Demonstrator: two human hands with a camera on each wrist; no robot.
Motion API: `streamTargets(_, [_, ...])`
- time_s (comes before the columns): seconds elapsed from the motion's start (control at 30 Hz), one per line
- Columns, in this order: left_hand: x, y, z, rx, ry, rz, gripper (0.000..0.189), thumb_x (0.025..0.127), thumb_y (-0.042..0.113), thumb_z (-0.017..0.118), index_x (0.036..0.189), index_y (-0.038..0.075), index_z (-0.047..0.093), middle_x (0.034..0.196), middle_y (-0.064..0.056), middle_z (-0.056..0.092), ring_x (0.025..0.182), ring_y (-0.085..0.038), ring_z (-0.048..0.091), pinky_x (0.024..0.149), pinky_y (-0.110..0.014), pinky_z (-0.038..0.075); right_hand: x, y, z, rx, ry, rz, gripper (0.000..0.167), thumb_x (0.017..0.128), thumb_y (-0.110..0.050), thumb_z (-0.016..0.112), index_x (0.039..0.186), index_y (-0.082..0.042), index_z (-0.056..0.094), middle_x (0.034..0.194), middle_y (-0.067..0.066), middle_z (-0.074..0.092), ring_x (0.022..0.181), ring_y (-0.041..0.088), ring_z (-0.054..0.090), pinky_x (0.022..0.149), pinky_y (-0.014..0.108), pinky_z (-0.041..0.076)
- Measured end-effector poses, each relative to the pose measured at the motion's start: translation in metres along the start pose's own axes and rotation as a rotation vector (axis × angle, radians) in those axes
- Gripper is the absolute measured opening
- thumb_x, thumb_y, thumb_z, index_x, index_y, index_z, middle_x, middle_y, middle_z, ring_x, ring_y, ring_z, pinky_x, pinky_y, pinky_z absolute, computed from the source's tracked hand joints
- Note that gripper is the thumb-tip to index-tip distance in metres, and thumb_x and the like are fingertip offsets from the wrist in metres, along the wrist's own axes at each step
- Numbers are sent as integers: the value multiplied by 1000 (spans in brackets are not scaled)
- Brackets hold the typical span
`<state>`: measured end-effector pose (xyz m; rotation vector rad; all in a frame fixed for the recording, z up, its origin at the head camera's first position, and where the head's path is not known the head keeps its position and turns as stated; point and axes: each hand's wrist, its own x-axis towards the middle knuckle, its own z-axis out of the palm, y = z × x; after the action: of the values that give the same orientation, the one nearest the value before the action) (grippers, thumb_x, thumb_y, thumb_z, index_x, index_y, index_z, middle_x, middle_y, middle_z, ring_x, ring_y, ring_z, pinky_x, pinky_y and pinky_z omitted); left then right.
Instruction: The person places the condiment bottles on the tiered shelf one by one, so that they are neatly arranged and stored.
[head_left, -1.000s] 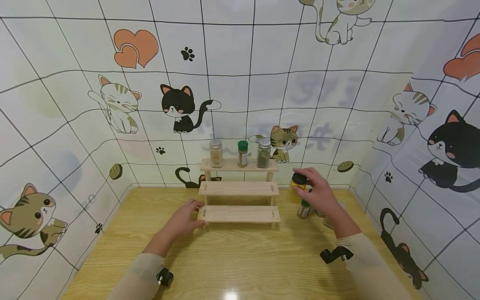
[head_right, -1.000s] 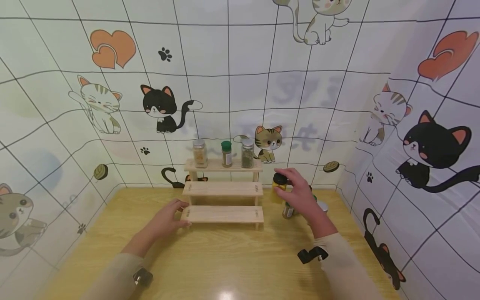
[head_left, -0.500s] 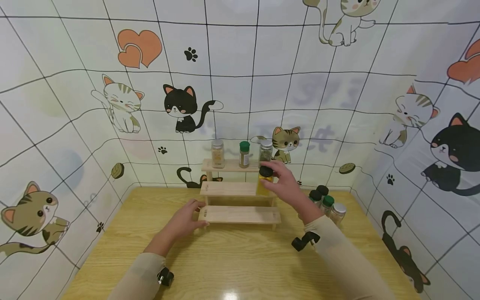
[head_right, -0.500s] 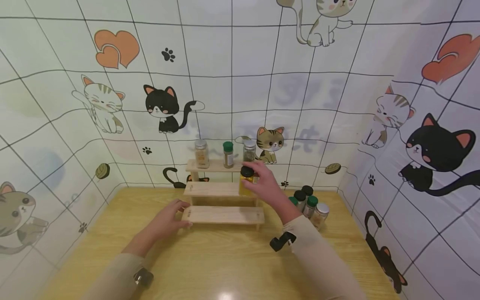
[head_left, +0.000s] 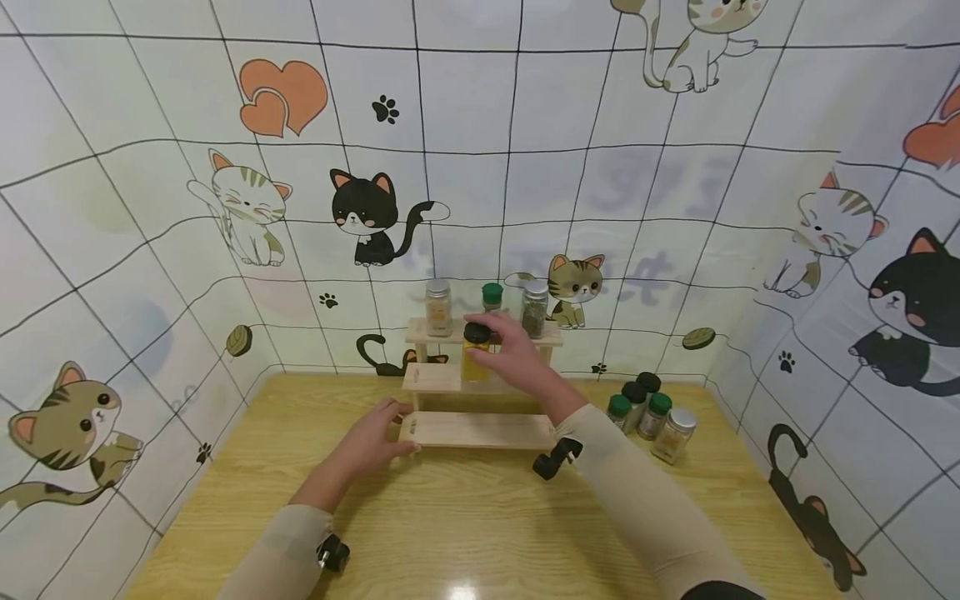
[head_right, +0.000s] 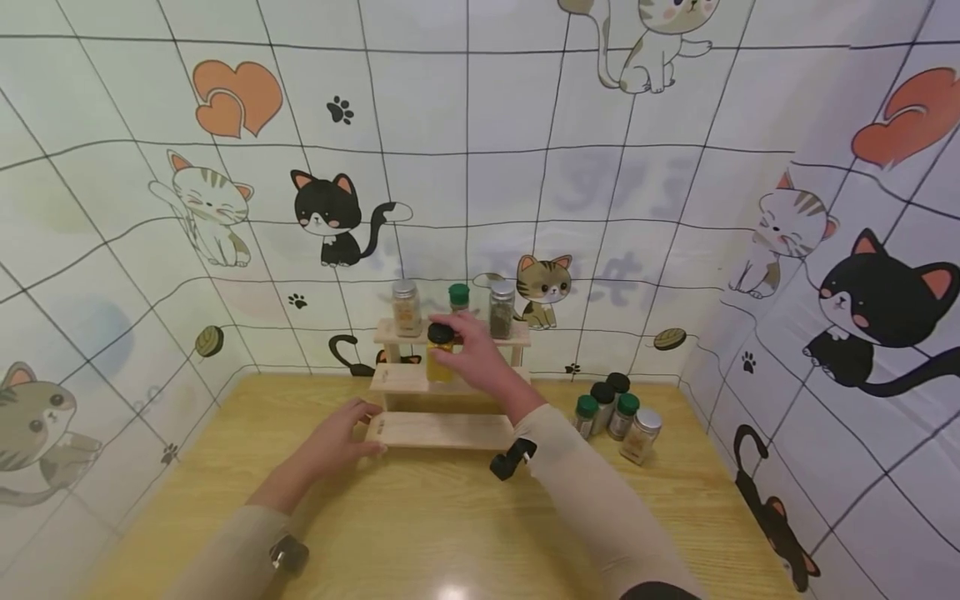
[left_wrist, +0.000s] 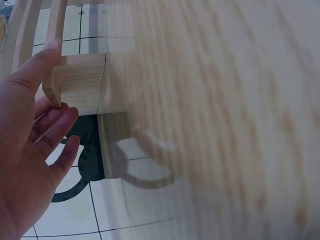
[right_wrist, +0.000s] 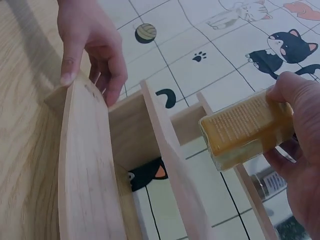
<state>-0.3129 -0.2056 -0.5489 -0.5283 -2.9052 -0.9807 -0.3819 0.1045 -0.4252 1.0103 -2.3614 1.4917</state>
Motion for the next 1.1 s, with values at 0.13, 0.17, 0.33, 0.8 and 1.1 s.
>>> streamTargets(0.13, [1, -2, 1, 11, 3, 7, 64, 92, 32, 94, 146, 10, 67, 133, -3, 63, 127, -31, 67, 105, -54, 56, 11, 2, 16, -16, -33, 8, 57, 101, -7, 82, 155, -6, 63, 141, 15, 61, 128, 31, 64, 106, 47, 58])
streamTargets(0.17, [1, -2, 1, 12, 2, 7, 64, 92, 31, 95, 146, 10, 67, 133, -3, 63, 127, -31, 67, 105, -54, 56, 13, 2, 20, -23, -41, 11, 57, 102, -8, 82, 155, -6, 63, 141, 14, 61, 128, 31, 64, 106, 47, 58])
streamTargets(0.33, [2, -5, 2, 14, -2, 8, 64, 92, 32, 95, 145, 10, 67, 133, -4, 63, 126, -31, 67, 104, -54, 57, 24, 3, 38, -31, -65, 20, 55, 102, -10, 83, 154, -6, 64, 141, 13, 61, 128, 30, 65, 108, 46, 57])
streamTargets(0.8, [4, -6, 3, 16, -3, 15, 64, 91, 33, 95, 145, 10, 67, 132, -3, 63, 126, -30, 67, 104, -53, 57, 36, 9, 65, -14, -46, 37, 58, 100, -9, 84, 155, -5, 63, 142, 14, 63, 126, 29, 67, 107, 42, 58])
streamTargets(1.1, [3, -3, 2, 19, 3, 5, 64, 92, 34, 94, 146, 10, 67, 134, -3, 63, 127, -30, 67, 104, -54, 57, 32, 11, 74, -28, -39, -23, 58, 102, -10, 82, 156, -6, 61, 144, 12, 62, 131, 27, 65, 108, 38, 58])
